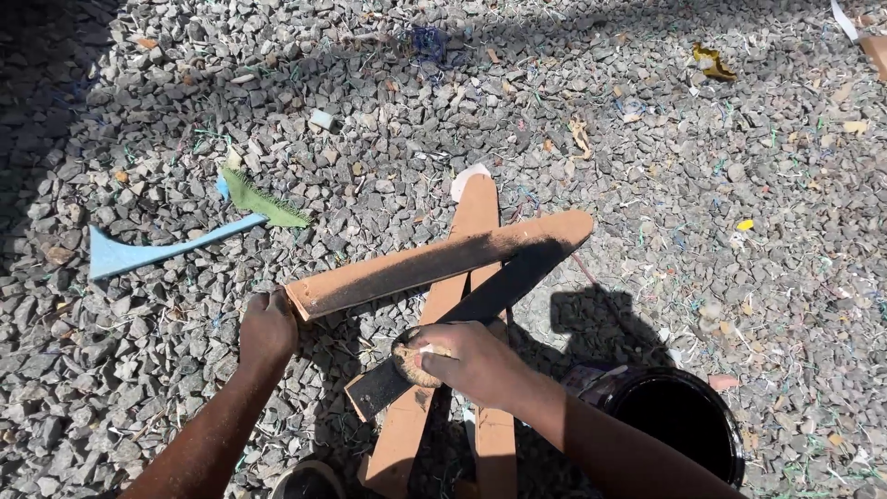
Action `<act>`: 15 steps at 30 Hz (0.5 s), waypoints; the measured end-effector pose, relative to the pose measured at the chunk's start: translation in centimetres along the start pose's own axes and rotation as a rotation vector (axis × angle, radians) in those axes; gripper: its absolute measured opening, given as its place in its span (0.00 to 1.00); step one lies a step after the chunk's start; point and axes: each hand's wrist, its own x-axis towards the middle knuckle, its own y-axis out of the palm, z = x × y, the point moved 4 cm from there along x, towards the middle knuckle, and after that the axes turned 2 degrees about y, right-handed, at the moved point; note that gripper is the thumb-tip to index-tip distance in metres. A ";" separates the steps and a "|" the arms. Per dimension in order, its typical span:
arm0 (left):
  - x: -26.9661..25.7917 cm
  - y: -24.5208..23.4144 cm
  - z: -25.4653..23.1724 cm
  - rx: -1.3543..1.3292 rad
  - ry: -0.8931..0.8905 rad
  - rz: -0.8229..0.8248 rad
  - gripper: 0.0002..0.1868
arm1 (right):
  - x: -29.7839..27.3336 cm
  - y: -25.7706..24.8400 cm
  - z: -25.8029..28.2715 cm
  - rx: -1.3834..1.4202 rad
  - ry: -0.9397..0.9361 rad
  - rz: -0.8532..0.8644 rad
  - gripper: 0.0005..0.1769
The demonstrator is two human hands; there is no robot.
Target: The person paints a wooden letter 'A' with black paint using a brush. They dip the brush into a paint can and apply the paint to the letter's surface, flipping the letter to paint different sides.
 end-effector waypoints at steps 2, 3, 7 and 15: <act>1.3 0.2 1.9 0.084 0.135 0.077 0.29 | -0.7 -1.3 -1.4 -0.289 -0.164 -0.103 0.18; 1.8 0.4 2.5 0.166 0.271 0.159 0.35 | -1.2 -1.8 -1.7 -0.579 -0.331 -0.207 0.16; -4.0 -1.5 -3.4 0.246 0.365 0.200 0.44 | 2.3 -7.7 -9.1 -0.629 -0.020 -0.368 0.15; -5.7 -2.2 -4.3 0.397 0.542 0.148 0.33 | -6.2 -11.8 -4.0 0.654 0.260 -0.980 0.16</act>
